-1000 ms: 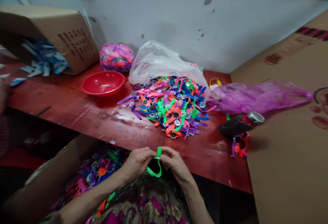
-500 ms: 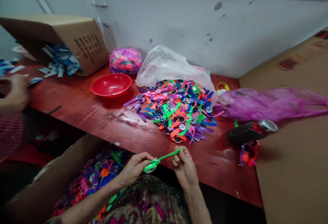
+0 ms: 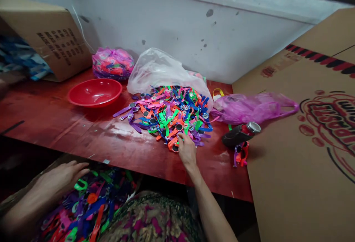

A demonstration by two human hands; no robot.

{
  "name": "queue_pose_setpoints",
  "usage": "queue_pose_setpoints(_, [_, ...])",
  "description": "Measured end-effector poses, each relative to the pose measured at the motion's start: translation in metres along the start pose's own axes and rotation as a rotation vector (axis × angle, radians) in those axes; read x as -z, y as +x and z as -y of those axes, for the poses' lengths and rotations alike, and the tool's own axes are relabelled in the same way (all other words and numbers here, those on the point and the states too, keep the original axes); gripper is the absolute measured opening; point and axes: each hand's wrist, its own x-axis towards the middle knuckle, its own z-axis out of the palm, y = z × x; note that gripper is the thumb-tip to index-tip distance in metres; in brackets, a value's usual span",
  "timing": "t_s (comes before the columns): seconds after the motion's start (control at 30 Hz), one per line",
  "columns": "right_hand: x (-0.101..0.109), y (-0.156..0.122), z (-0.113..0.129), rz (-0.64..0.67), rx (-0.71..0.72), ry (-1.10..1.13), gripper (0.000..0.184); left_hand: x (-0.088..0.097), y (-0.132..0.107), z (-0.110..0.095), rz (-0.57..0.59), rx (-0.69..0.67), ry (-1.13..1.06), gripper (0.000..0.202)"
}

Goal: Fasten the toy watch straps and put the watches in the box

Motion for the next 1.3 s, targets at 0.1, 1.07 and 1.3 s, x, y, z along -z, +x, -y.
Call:
queue_pose_setpoints(0.1, [-0.018,0.026,0.016,0.104,0.064,-0.448,0.037,-0.013,0.003,-0.046,0.085,-0.145,0.029,0.039])
queue_pose_setpoints(1.07, [-0.049,-0.054,0.033,0.108,0.279,0.390,0.036,-0.100,0.030,-0.202,0.138,-0.063,-1.520,0.047])
queue_pose_setpoints(1.3, [-0.052,-0.062,0.062,0.246,0.165,0.638,0.035,-0.100,0.036,-0.178,0.081,0.191,-1.565,0.051])
